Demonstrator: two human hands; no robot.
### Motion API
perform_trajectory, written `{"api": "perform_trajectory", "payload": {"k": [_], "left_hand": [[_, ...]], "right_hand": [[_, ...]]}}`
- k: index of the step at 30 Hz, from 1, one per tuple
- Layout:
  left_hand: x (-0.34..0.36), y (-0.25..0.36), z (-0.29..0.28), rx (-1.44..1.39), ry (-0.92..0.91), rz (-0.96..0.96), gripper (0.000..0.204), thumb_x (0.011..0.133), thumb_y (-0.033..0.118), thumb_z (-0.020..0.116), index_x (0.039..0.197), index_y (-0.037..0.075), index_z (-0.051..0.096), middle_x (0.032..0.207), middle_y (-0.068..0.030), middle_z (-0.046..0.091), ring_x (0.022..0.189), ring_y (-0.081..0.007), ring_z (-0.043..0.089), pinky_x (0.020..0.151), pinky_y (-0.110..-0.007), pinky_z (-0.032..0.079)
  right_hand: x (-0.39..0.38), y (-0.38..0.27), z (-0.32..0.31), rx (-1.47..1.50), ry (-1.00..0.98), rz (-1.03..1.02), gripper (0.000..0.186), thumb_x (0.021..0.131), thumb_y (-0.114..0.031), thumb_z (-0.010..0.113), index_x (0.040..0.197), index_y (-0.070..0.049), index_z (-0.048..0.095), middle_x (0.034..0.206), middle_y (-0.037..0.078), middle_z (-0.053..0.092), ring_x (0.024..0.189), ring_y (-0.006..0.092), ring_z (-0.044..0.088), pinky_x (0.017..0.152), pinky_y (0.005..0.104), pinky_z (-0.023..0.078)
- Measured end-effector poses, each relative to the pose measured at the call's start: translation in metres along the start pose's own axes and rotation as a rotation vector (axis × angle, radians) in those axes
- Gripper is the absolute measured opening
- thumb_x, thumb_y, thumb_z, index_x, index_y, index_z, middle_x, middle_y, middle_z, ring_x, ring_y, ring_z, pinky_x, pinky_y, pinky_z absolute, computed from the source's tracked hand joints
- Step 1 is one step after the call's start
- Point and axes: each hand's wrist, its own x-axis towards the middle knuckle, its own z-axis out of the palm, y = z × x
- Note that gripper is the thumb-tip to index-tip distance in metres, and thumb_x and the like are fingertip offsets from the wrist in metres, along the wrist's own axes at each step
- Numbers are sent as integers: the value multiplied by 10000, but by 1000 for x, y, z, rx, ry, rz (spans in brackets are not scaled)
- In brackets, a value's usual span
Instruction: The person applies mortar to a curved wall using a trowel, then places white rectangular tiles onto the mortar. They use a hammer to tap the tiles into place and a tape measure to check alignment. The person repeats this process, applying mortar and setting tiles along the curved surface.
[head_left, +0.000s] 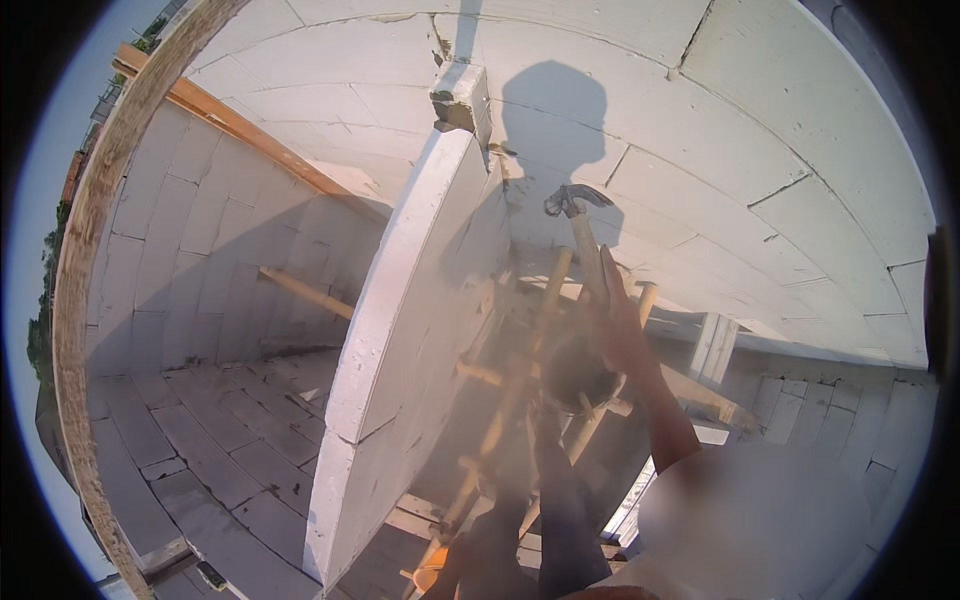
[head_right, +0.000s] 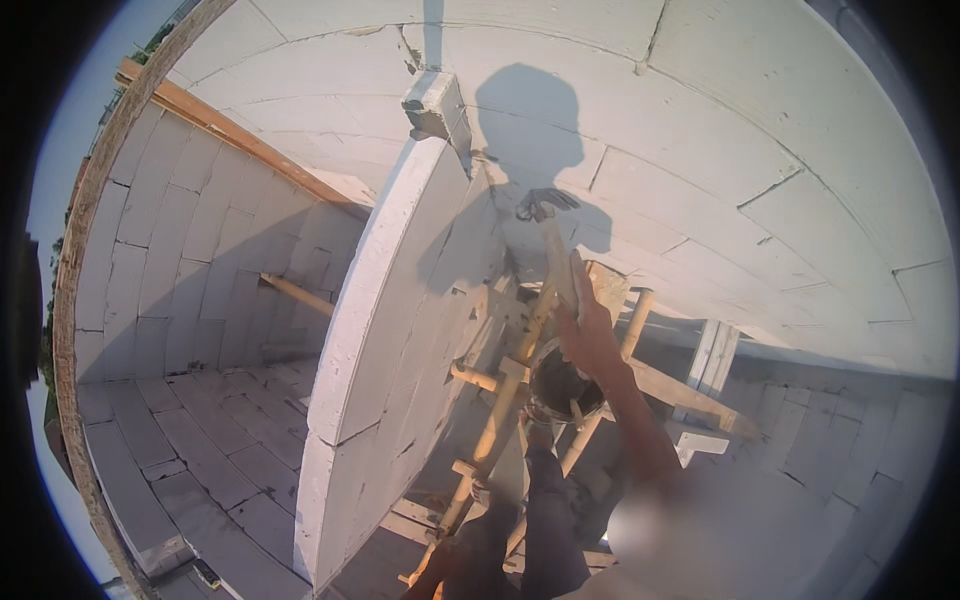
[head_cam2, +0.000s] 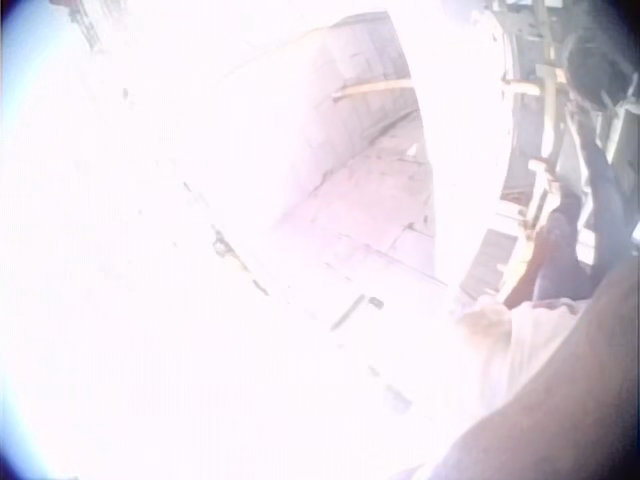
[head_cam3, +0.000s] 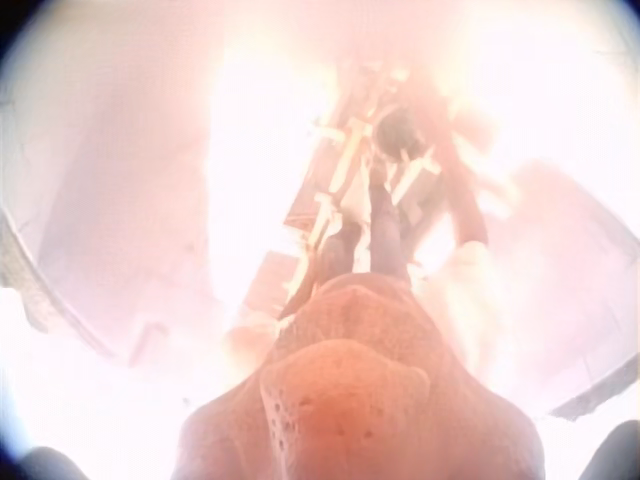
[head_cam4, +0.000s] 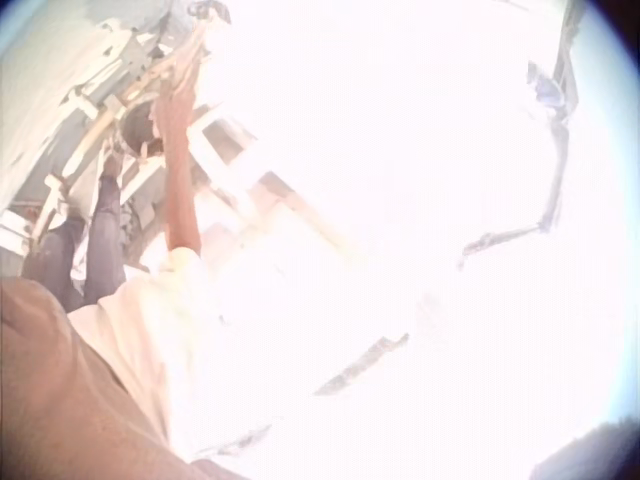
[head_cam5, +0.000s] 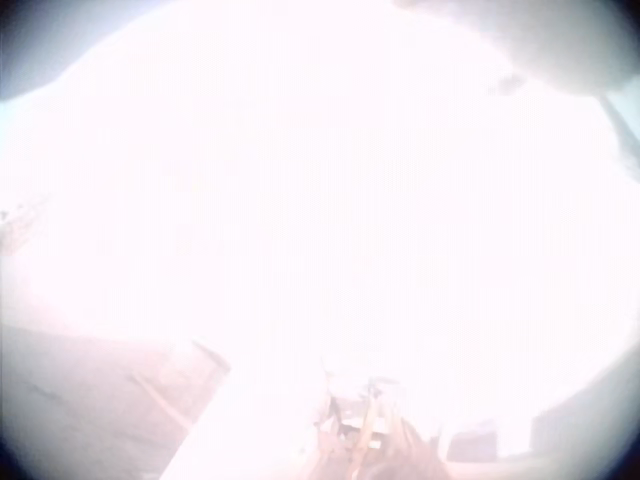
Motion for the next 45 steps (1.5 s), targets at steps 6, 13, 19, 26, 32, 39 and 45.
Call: {"api": "perform_trajectory", "payload": {"k": [6,13,19,26,32,39,45], "left_hand": [[-44,-17,-13,-203,-41,72,543,920,348,725,1301,-26,629,1191,-258,700,1131,-408,675,925,-481,555],[-48,-81,34,112,293,625,226,944,261,622,1074,85,681,1065,-169,692,1018,-377,664,900,-421,528],[-91,-61,38,-524,176,286,173,914,231,647,972,71,679,893,-116,641,776,-256,617,700,-397,498],[-81,-63,43,-594,99,196,254,928,266,658,927,13,657,800,-19,580,742,-124,560,654,-304,468],[-48,-71,71,-573,281,220,268,936,264,625,862,7,643,760,-49,568,737,-146,569,664,-328,472],[-67,-39,38,-552,261,197,282,941,269,621,906,-6,672,822,-60,628,756,-172,601,671,-337,490],[-47,-61,49,-457,293,377,262,921,281,637,963,23,659,856,-60,628,767,-164,603,661,-347,495]], "right_hand": [[120,-131,3,-231,-4,-416,661,1007,-93,553,1610,-59,283,1521,288,477,1402,437,481,1159,460,405],[175,-197,32,-571,136,-422,697,1001,-129,564,1628,-141,262,1285,320,609,1113,425,654,946,504,531],[190,-219,24,-513,-11,-299,686,998,-154,570,1619,-158,280,1154,307,673,999,447,688,890,522,552],[195,-207,21,-711,-111,-182,683,1007,-173,560,1624,-193,267,1080,294,690,956,439,696,867,533,552],[204,-205,28,-464,279,-643,686,1000,-175,542,1624,-256,268,968,289,709,897,446,709,850,547,570],[205,-219,15,-587,-74,-225,689,1004,-191,549,1627,-205,258,1092,309,693,1038,465,684,952,540,543],[211,-179,24,-655,122,-404,698,1006,-193,544,1634,-203,240,1055,310,709,951,458,712,883,537,571]]}}
